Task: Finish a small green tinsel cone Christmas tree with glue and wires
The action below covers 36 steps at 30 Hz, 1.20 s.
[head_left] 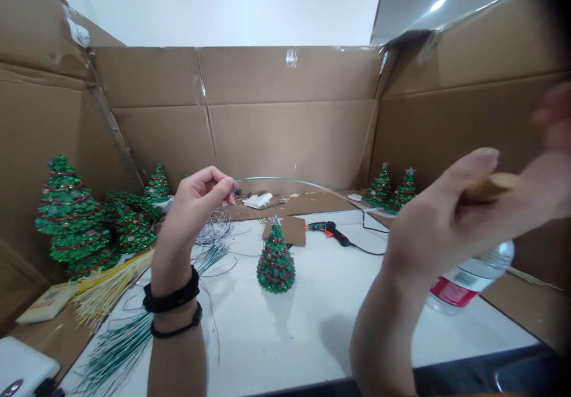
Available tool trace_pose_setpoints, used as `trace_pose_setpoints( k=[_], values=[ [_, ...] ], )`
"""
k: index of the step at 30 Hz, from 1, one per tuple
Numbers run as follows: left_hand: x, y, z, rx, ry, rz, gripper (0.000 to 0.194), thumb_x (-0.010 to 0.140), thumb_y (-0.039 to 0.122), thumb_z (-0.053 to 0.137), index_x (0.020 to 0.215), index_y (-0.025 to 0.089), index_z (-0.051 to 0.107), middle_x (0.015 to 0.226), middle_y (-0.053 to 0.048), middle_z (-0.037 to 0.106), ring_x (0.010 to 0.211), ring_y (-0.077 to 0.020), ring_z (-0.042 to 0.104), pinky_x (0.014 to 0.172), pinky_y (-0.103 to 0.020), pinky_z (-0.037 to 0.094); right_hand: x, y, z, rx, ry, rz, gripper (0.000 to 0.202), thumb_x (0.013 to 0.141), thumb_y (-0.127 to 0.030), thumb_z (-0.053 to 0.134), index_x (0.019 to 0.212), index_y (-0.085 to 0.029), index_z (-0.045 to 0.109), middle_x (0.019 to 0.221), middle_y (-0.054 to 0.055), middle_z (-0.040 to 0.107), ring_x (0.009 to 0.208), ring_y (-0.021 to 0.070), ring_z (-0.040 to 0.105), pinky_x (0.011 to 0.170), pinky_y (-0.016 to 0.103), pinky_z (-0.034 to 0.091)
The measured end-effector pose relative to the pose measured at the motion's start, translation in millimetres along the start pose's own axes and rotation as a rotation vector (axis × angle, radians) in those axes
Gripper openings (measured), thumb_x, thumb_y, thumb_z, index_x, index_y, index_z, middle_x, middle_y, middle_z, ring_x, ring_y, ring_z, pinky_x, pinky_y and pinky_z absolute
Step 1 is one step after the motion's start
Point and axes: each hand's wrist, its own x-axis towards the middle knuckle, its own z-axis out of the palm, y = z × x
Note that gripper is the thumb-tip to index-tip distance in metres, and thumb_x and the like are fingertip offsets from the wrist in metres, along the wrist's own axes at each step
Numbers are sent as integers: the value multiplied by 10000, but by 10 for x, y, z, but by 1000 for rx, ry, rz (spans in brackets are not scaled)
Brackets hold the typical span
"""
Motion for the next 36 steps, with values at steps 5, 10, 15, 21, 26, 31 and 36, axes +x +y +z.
trace_pose_setpoints(
  k=[5, 10, 15, 21, 26, 31, 36],
  values=[
    [14, 19, 165, 43, 28, -33, 183, 791, 231, 565, 621, 181, 522, 551, 14, 562, 548, -102, 511, 533, -221, 407, -173, -258, -16, -116, -77, -250, 347, 942, -175, 368, 1208, -257, 575, 1148, 56, 589, 1216, 269, 441, 1050, 535, 280],
    [-41, 90, 296, -25, -105, -24, 183, 825, 266, 561, 671, 179, 514, 577, 22, 561, 546, -93, 496, 506, -213, 369, -225, -232, 167, 225, -602, -206, 254, 964, -228, 376, 1152, -249, 546, 1104, 49, 618, 991, 186, 578, 824, 340, 458],
    [-88, 154, 399, -38, -218, 35, 187, 865, 270, 530, 702, 179, 525, 619, 23, 575, 597, -90, 508, 564, -210, 393, -246, -120, 352, 240, -781, -68, 160, 950, -315, 437, 895, -209, 544, 756, -2, 582, 637, 113, 510, 562, 225, 374],
    [-72, 117, 381, -91, -232, -9, 208, 864, 325, 561, 721, 174, 545, 633, 17, 579, 615, -91, 532, 575, -206, 412, -222, -85, 348, 236, -895, -18, 115, 919, -232, 472, 810, -206, 501, 641, -43, 473, 547, 88, 371, 517, 219, 278],
    [-54, 79, 371, -98, -187, -15, 176, 850, 314, 576, 746, 174, 549, 654, 11, 582, 632, -99, 540, 590, -211, 420, -215, -72, 354, 244, -927, 2, 122, 916, -261, 476, 824, -199, 527, 645, -39, 452, 558, 89, 354, 511, 218, 262],
    [-62, 107, 366, -113, -166, -20, 227, 860, 344, 553, 707, 176, 543, 631, 2, 572, 603, -111, 518, 566, -225, 415, -210, -59, 365, 240, -932, 2, 142, 909, -272, 485, 795, -197, 524, 623, -42, 434, 549, 89, 340, 508, 218, 256],
    [-70, 114, 412, -165, -142, 24, 278, 886, 340, 515, 655, 185, 511, 589, 10, 544, 608, -117, 521, 648, -243, 442, -206, -81, 340, 262, -918, -7, 157, 910, -294, 489, 790, -198, 520, 611, -42, 438, 539, 91, 341, 504, 221, 255]
  ],
)
